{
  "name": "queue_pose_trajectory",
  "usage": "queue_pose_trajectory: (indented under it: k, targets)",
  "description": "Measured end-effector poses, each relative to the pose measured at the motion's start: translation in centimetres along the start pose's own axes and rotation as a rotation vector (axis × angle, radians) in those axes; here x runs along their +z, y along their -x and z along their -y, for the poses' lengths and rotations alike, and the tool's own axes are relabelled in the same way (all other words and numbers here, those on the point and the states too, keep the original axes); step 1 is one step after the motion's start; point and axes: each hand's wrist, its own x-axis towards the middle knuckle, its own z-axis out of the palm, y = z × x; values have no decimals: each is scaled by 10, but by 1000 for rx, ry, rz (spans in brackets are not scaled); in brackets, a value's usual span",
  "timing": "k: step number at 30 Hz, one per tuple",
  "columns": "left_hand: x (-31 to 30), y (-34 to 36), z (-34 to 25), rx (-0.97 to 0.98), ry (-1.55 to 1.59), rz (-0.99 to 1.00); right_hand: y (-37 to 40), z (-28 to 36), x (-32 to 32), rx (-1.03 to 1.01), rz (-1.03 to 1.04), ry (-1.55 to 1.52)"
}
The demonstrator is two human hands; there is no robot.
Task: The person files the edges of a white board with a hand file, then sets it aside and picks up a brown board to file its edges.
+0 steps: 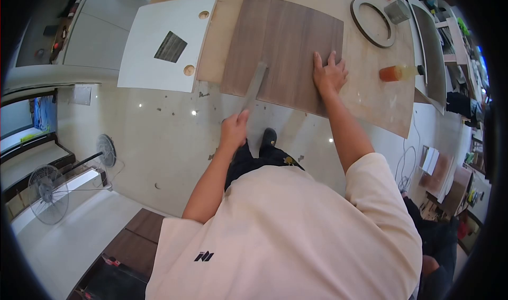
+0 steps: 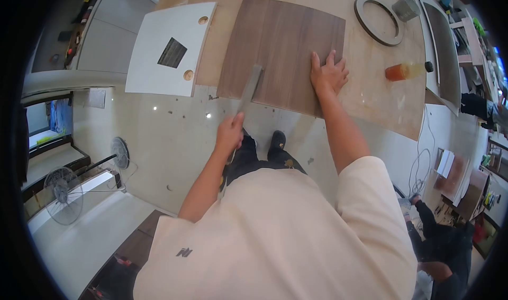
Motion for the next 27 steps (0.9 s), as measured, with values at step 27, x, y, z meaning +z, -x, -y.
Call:
queue_pose_trajectory:
  k: [27]
  targets:
    - [-26,12,24,-122,74,5,0,-3,-1,-21,18,-3]
